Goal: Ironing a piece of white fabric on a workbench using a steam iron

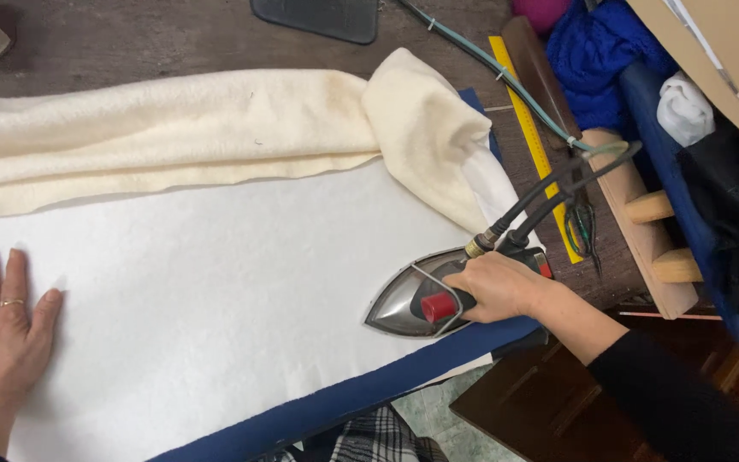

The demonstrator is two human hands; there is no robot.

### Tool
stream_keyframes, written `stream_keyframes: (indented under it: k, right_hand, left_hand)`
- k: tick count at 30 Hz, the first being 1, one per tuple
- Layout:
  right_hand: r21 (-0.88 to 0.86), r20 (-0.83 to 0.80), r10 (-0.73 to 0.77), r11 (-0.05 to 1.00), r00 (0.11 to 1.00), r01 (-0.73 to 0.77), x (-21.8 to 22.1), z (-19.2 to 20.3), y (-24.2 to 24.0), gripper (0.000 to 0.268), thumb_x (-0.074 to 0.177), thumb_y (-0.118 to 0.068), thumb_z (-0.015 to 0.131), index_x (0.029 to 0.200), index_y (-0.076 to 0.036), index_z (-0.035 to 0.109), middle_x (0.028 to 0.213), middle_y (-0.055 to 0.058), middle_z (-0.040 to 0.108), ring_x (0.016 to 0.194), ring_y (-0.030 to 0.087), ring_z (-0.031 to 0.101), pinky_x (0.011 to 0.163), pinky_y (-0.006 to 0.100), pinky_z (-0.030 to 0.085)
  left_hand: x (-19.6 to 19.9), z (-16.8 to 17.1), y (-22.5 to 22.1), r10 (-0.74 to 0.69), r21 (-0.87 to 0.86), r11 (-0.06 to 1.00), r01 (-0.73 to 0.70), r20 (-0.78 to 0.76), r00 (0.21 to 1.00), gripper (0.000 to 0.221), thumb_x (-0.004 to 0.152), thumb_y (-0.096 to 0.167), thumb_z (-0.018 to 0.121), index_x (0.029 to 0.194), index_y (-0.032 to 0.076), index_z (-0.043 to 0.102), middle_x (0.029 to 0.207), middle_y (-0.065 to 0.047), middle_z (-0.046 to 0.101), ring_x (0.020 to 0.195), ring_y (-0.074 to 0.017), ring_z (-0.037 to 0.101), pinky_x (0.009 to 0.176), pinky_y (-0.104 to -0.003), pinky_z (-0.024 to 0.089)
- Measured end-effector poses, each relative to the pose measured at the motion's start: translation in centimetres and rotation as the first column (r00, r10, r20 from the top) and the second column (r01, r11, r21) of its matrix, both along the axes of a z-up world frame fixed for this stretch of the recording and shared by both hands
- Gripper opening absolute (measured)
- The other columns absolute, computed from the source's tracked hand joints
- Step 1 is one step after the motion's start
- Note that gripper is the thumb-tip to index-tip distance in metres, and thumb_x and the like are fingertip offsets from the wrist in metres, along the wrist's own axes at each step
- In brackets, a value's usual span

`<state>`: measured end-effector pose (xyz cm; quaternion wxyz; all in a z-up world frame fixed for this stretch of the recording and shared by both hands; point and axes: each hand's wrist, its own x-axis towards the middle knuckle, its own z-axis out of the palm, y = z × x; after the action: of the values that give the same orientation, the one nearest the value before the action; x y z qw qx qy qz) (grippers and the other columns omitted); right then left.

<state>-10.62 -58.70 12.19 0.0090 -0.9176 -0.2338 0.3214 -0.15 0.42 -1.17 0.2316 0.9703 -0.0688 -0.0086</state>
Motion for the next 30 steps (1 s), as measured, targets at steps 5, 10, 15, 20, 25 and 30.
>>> stream_keyframes:
  k: [5,10,15,20,25,30]
  right_hand:
    - [-0.067,0.014,0.087,0.994,0.996,-0.086,-0.6,-0.6,-0.5,0.027,0.072,-0.037,0.070,0.081,-0.017,0.054,0.058,0.009,0.060,0.058,0.036,0.061,0.051,0.047,0.045]
    - [-0.079,0.043,0.092,0.993,0.995,-0.089,-0.7,-0.6,-0.5,0.027,0.071,-0.038,0.069,0.079,-0.017,0.053,0.057,0.009,0.060,0.058,0.035,0.061,0.052,0.047,0.045]
    - [-0.116,0.021,0.162,0.980,0.987,-0.159,-1.0,-0.7,-0.2,0.023,0.070,-0.037,0.065,0.082,-0.020,0.055,0.062,0.011,0.063,0.061,0.040,0.063,0.055,0.051,0.046]
    - [-0.103,0.016,0.160,0.982,0.987,-0.157,-1.0,-0.3,0.2,0.021,0.071,-0.036,0.065,0.078,-0.019,0.054,0.058,0.007,0.062,0.055,0.036,0.061,0.052,0.046,0.045]
    - [-0.115,0.019,0.157,0.981,0.987,-0.154,-1.2,-0.3,0.2,0.017,0.070,-0.031,0.063,0.078,-0.018,0.054,0.058,0.006,0.063,0.056,0.036,0.062,0.053,0.045,0.046]
    - [-0.121,0.050,0.154,0.982,0.987,-0.147,-1.3,-0.5,0.1,0.021,0.068,-0.035,0.065,0.077,-0.019,0.054,0.059,0.008,0.063,0.060,0.037,0.063,0.053,0.047,0.045]
  left_hand:
    - [-0.2,1.8,-0.9,0.043,-0.017,0.999,-0.046,-0.123,0.991,0.077,0.091,0.047,0.035,0.153,0.003,0.023,0.159,-0.024,0.007,0.144,-0.0473,0.002,0.115,-0.052,0.002]
    - [-4.1,0.7,-4.4,-0.028,0.187,0.982,0.019,0.045,0.999,0.073,0.090,0.043,0.036,0.155,0.012,0.025,0.163,-0.013,0.016,0.149,-0.0373,0.007,0.095,-0.083,0.013]
    - [-10.4,0.8,-9.9,-0.179,0.217,0.962,0.164,0.050,0.983,0.069,0.092,0.054,0.024,0.153,0.026,0.014,0.162,0.000,0.009,0.150,-0.0278,0.001,0.107,-0.071,-0.005]
    - [-11.7,3.4,-9.3,-0.058,0.190,0.980,0.066,-0.045,0.997,0.072,0.089,0.062,0.013,0.152,0.029,0.001,0.160,0.004,-0.008,0.146,-0.0254,-0.008,0.105,-0.070,-0.009]
    - [-12.6,2.1,-6.6,0.095,0.160,0.984,-0.080,-0.086,0.992,0.077,0.087,0.068,0.012,0.152,0.027,0.005,0.161,0.003,-0.008,0.147,-0.0257,-0.010,0.105,-0.069,-0.014]
    - [-13.0,1.6,-6.3,0.174,0.141,0.977,-0.160,-0.095,0.980,0.077,0.089,0.066,0.022,0.154,0.023,0.016,0.162,-0.010,0.009,0.150,-0.0330,-0.002,0.105,-0.072,-0.010]
